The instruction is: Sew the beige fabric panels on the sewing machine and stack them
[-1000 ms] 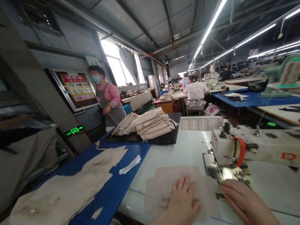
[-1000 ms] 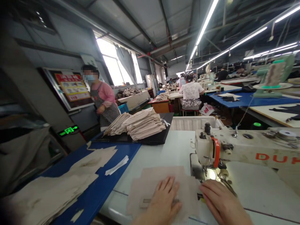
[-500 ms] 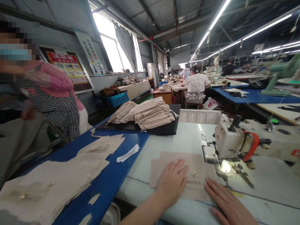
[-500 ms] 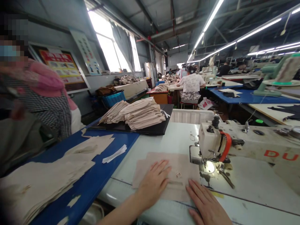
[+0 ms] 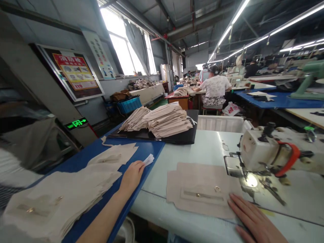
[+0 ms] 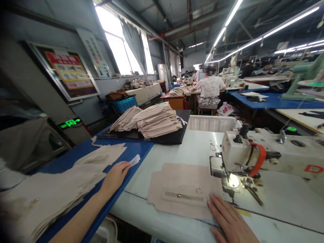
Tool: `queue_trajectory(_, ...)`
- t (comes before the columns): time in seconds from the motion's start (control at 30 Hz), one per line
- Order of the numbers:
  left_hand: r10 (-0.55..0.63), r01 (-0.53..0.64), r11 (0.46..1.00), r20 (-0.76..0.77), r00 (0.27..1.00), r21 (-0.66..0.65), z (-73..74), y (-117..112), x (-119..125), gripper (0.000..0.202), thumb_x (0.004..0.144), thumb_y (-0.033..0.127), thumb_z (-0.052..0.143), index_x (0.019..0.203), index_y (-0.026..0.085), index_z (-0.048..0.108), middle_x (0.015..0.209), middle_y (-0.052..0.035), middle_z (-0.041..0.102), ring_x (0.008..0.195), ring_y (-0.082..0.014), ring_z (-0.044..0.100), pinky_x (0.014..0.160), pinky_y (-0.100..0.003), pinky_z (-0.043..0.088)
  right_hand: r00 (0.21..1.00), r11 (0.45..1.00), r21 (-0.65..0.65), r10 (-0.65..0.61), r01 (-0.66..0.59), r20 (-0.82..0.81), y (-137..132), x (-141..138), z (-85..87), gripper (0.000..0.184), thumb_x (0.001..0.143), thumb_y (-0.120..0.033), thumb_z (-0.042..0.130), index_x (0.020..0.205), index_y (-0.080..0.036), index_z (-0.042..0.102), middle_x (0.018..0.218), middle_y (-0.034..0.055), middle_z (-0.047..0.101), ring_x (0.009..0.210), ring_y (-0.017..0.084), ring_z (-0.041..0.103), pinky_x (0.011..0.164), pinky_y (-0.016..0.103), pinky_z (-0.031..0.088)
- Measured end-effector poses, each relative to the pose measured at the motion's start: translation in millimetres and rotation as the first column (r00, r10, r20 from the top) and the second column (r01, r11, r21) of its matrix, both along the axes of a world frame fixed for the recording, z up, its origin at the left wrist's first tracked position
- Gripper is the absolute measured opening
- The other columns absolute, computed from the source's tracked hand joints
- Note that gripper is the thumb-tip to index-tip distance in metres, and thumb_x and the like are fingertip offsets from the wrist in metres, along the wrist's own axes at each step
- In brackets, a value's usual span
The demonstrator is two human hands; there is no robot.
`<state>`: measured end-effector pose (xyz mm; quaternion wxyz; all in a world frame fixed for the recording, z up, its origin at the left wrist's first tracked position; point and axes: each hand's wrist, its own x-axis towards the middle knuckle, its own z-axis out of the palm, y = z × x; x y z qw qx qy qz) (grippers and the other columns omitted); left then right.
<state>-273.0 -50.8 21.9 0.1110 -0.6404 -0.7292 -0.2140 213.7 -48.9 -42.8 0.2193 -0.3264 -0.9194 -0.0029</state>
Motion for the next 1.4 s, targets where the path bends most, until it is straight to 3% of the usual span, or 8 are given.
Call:
queue_trajectory(0.1,-0.012,0.012,0.998,-0.008,1.000,0.054,-3.0,0.7,-0.6,0.038,0.088,0.034,0.039,0.082,0.017,0.072,0.100,-0.0158,0.072,0.095,-0.0290,0.067,0.089,-0.045,0.054,1.000,0.999,-0.021,-0.025,0.025,0.012,-3.3,-2.3,3.1,0.049,0.096,-0.040,0.052,0.143,-0.028,0.049,0.144,0.0045,0.052,0.125,0.024,0.057,0.104,0.035,0.049)
queue_trajectory(0.23,-0.053,0.054,0.997,-0.014,0.998,0.060,-1.6,-0.2,-4.1,0.035,0.089,0.033,0.039,0.081,0.018,0.070,0.091,-0.0133,0.073,0.087,-0.0263,0.068,0.084,-0.041,0.055,0.999,0.997,-0.055,-0.051,0.052,0.016,-6.0,-4.1,5.4,0.048,0.096,-0.041,0.051,0.143,-0.028,0.049,0.145,0.0045,0.051,0.125,0.024,0.056,0.105,0.036,0.047)
queue_trajectory(0.4,0.019,-0.021,0.996,0.019,1.000,0.081,-2.0,-1.7,-2.6,0.033,0.087,0.035,0.040,0.080,0.019,0.068,0.086,-0.0127,0.074,0.084,-0.0268,0.069,0.082,-0.039,0.055,0.998,0.995,-0.087,-0.056,0.054,-0.019,-5.7,-3.6,3.9,0.050,0.097,-0.040,0.051,0.145,-0.030,0.046,0.146,0.0039,0.050,0.128,0.024,0.054,0.108,0.037,0.045)
queue_trajectory(0.83,0.084,-0.102,0.990,0.180,0.980,0.093,4.8,-2.6,-4.1,0.035,0.080,0.046,0.043,0.074,0.022,0.068,0.081,-0.0070,0.075,0.073,-0.0233,0.069,0.074,-0.032,0.055,0.996,0.998,0.030,-0.052,0.050,0.072,-7.1,-8.2,7.3,0.050,0.096,-0.039,0.052,0.143,-0.022,0.049,0.146,0.0085,0.048,0.126,0.026,0.056,0.101,0.038,0.051)
queue_trajectory(1.07,0.148,-0.173,0.976,0.180,0.973,0.135,5.1,-4.5,-4.4,0.036,0.082,0.047,0.043,0.076,0.022,0.068,0.084,-0.0067,0.075,0.077,-0.0232,0.069,0.075,-0.031,0.054,0.993,0.996,-0.058,-0.054,0.060,0.108,-8.5,-6.9,7.1,0.049,0.098,-0.041,0.048,0.143,-0.023,0.048,0.147,0.0092,0.045,0.128,0.028,0.054,0.103,0.044,0.050)
queue_trajectory(1.17,0.164,-0.188,0.955,0.120,0.979,0.231,7.1,-8.6,-3.3,0.037,0.087,0.045,0.040,0.080,0.020,0.066,0.087,-0.0091,0.074,0.084,-0.0253,0.068,0.080,-0.036,0.053,0.990,0.986,-0.132,-0.085,0.100,0.116,-10.0,-8.9,11.6,0.049,0.098,-0.041,0.047,0.144,-0.023,0.048,0.148,0.0099,0.043,0.131,0.029,0.050,0.106,0.047,0.047)
queue_trajectory(1.3,0.082,-0.022,0.899,-0.120,0.989,0.438,12.1,-11.7,14.6,0.027,0.095,0.038,0.043,0.088,0.023,0.064,0.088,-0.0046,0.073,0.085,-0.0238,0.068,0.082,-0.039,0.054,0.990,0.965,-0.238,-0.091,0.114,0.105,-13.2,-14.9,26.1,0.050,0.099,-0.038,0.047,0.146,-0.021,0.045,0.152,0.0101,0.038,0.139,0.027,0.039,0.112,0.048,0.039)
queue_trajectory(1.4,-0.133,0.224,0.865,-0.226,0.965,0.449,12.9,-7.0,53.5,0.018,0.096,0.031,0.048,0.097,0.023,0.063,0.093,-0.0045,0.072,0.087,-0.0231,0.068,0.085,-0.040,0.054,0.995,0.958,-0.271,-0.084,0.096,0.056,-14.9,-19.3,36.8,0.050,0.098,-0.033,0.050,0.146,-0.017,0.045,0.152,0.0121,0.039,0.141,0.027,0.036,0.114,0.049,0.035)
